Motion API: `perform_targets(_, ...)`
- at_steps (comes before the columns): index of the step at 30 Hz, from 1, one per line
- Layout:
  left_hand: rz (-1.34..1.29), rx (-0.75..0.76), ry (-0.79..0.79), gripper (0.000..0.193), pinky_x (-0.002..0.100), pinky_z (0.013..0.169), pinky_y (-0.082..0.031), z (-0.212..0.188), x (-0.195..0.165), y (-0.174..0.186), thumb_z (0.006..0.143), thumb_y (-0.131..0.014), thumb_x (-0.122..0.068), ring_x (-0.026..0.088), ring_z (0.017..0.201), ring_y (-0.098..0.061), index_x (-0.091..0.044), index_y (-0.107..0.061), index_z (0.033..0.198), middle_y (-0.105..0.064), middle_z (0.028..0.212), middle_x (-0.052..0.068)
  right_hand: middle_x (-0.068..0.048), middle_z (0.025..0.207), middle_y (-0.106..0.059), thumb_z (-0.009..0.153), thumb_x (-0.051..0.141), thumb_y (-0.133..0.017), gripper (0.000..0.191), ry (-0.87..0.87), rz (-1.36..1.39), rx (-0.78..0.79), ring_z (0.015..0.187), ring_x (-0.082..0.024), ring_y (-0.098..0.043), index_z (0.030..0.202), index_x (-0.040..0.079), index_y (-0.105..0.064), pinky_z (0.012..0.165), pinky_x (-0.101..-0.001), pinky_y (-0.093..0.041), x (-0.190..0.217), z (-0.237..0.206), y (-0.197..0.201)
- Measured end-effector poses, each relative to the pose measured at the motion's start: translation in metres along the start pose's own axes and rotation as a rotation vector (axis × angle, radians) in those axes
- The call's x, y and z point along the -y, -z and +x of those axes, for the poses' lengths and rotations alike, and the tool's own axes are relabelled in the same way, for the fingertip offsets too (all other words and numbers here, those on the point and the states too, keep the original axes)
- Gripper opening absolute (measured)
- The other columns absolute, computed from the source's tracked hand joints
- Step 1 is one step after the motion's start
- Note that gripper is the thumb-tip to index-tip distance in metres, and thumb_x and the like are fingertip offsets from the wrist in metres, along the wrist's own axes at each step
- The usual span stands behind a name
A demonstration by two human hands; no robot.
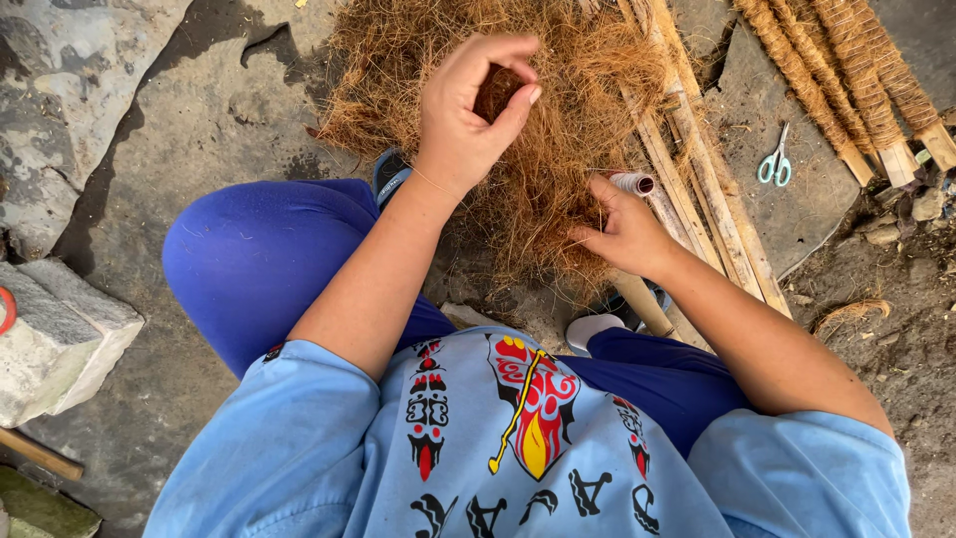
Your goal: The person gathers loose coconut coir fibers, aligns them into a bundle, and wraps the bundle with a thin string to secure it. The person repeatedly adjusts the fibers and tightens the string to form a compact bundle.
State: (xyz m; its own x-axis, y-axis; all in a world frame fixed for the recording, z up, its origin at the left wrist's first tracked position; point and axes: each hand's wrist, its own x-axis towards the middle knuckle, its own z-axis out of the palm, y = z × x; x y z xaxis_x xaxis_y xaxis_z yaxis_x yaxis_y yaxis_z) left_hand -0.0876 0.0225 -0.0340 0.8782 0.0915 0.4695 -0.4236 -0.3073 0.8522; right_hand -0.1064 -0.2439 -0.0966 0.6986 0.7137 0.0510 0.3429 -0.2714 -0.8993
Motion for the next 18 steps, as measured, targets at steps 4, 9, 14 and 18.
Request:
perform_targets(4, -0.409, -0.028, 0.182, 0.038, 0.032, 0.098, -0.060, -0.005, 0.011, -0.005, 0.093, -0.077, -0.001, 0.012, 0.103, -0.071, -0.013, -0.063, 0.126, -0.072, 0.105, 0.000, -0.017, 0.125, -0.065, 0.085, 0.009, -0.079, 0.064, -0.470, -0.025, 0.130, 0.100, -0.020, -0.055, 0.143, -0.003, -0.054, 0.084, -0.0318, -0.048, -0.001, -0.002, 0.001)
perform_targets(9, -0.883, -0.028, 0.373, 0.017, 0.042, 0.118, -0.052, -0.014, 0.023, -0.010, 0.095, -0.077, -0.007, 0.021, 0.124, -0.070, -0.014, -0.069, 0.109, -0.072, 0.130, 0.004, -0.018, 0.154, -0.048, 0.085, 0.006, -0.075, 0.077, -0.406, 0.195, 0.025, 0.131, -0.018, -0.052, 0.151, -0.006, -0.037, 0.101, -0.0299, -0.047, -0.018, -0.007, -0.010)
perform_targets(14, -0.998, -0.060, 0.488, 0.016, 0.049, 0.111, -0.052, -0.022, 0.029, -0.017, 0.095, -0.081, -0.017, 0.022, 0.108, -0.071, -0.015, -0.069, 0.106, -0.073, 0.104, 0.003, -0.021, 0.159, -0.039, 0.089, -0.002, -0.072, 0.074, -0.241, 0.237, -0.040, 0.149, -0.024, -0.034, 0.153, -0.009, -0.034, 0.122, -0.0367, -0.025, -0.030, -0.011, -0.021)
perform_targets(18, -0.983, -0.043, 0.478, 0.031, 0.046, 0.106, -0.052, -0.022, 0.024, -0.020, 0.091, -0.084, -0.032, 0.017, 0.092, -0.063, -0.014, -0.067, 0.110, -0.065, 0.090, -0.002, -0.017, 0.153, -0.048, 0.089, -0.008, -0.067, 0.070, -0.225, 0.308, -0.058, 0.144, -0.023, -0.042, 0.153, -0.006, -0.038, 0.122, -0.0364, -0.030, -0.030, -0.014, -0.023)
